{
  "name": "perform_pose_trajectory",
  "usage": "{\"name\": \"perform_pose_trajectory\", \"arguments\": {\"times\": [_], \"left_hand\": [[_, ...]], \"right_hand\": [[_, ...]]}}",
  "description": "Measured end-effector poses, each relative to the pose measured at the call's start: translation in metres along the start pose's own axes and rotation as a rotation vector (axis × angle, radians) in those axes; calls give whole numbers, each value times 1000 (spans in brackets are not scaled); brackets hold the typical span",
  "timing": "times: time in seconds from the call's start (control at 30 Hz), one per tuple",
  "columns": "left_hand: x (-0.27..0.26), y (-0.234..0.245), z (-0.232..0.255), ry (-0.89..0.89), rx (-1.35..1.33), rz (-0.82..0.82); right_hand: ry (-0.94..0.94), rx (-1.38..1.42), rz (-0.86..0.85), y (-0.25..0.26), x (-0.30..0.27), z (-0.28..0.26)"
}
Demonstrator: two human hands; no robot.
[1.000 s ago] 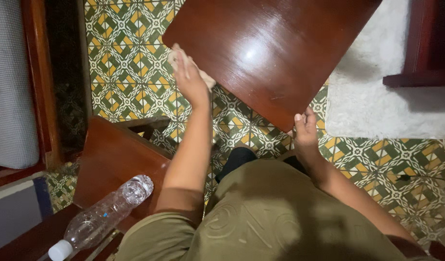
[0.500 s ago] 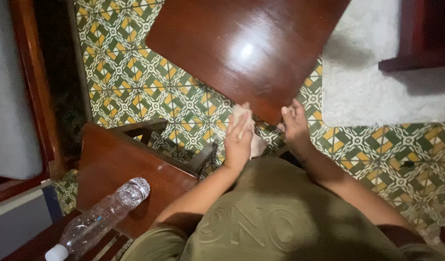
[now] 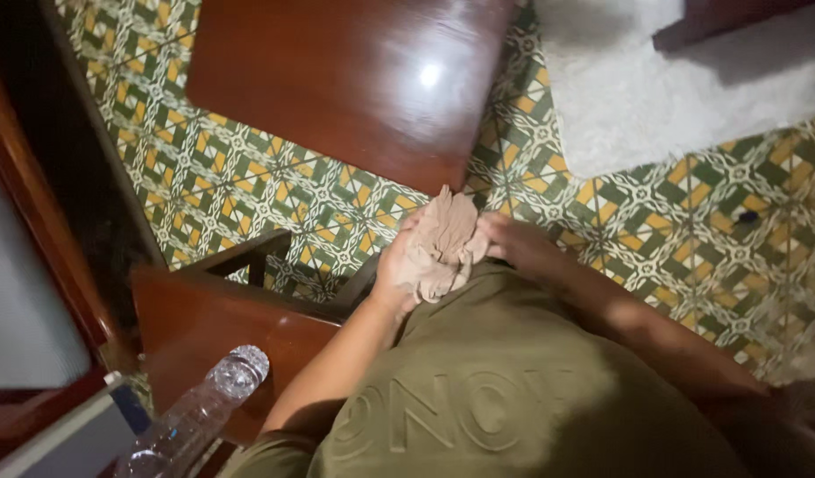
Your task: The person wipes the seat and backrest of a wooden chair using a cloth. They move between two chairs, cleaning the surfaces thoroughly.
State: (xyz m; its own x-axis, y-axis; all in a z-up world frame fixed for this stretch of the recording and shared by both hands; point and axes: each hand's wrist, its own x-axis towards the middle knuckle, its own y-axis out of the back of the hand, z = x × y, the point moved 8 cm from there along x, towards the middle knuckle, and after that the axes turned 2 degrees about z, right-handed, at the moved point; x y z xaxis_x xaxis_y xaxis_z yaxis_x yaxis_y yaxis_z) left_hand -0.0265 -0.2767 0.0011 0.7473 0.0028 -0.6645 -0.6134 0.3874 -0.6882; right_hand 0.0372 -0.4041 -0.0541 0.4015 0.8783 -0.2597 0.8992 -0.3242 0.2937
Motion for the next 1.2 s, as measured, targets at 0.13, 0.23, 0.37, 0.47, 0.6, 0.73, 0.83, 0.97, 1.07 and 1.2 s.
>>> {"name": "perform_pose_trajectory", "arguments": {"times": [0.13,0.23,0.37,0.47,0.6,0.73,0.83,0.97,1.07,1.2], "left_hand": [[9,-22,-2,-230,433,-133],[30,-17,-17,-179,288,-59],[44,-37,-5,-341,1051,40],[23,-95,22,-861,1754,-88],[30,-120,48,-1090,1870,-24],[35,-111,62,-1264,1993,63],[45,-100,69,-1310,2022,124],[52,-92,77,-1315,1997,235],[56,-92,76,-1342,1995,294],[59,-88,77,-1347,2012,310]], "right_hand": [[-167,1117,31,-8,-21,-14],[-89,1447,152,-9,-13,-12],[-131,1536,471,9,-23,14],[-108,1412,757,31,-23,30],[-329,617,939,78,-29,46],[-476,754,1002,77,-3,55],[-337,778,1030,71,33,39],[-101,576,1039,71,47,5],[88,405,1082,81,35,-14],[117,539,1046,80,44,-21]]}}
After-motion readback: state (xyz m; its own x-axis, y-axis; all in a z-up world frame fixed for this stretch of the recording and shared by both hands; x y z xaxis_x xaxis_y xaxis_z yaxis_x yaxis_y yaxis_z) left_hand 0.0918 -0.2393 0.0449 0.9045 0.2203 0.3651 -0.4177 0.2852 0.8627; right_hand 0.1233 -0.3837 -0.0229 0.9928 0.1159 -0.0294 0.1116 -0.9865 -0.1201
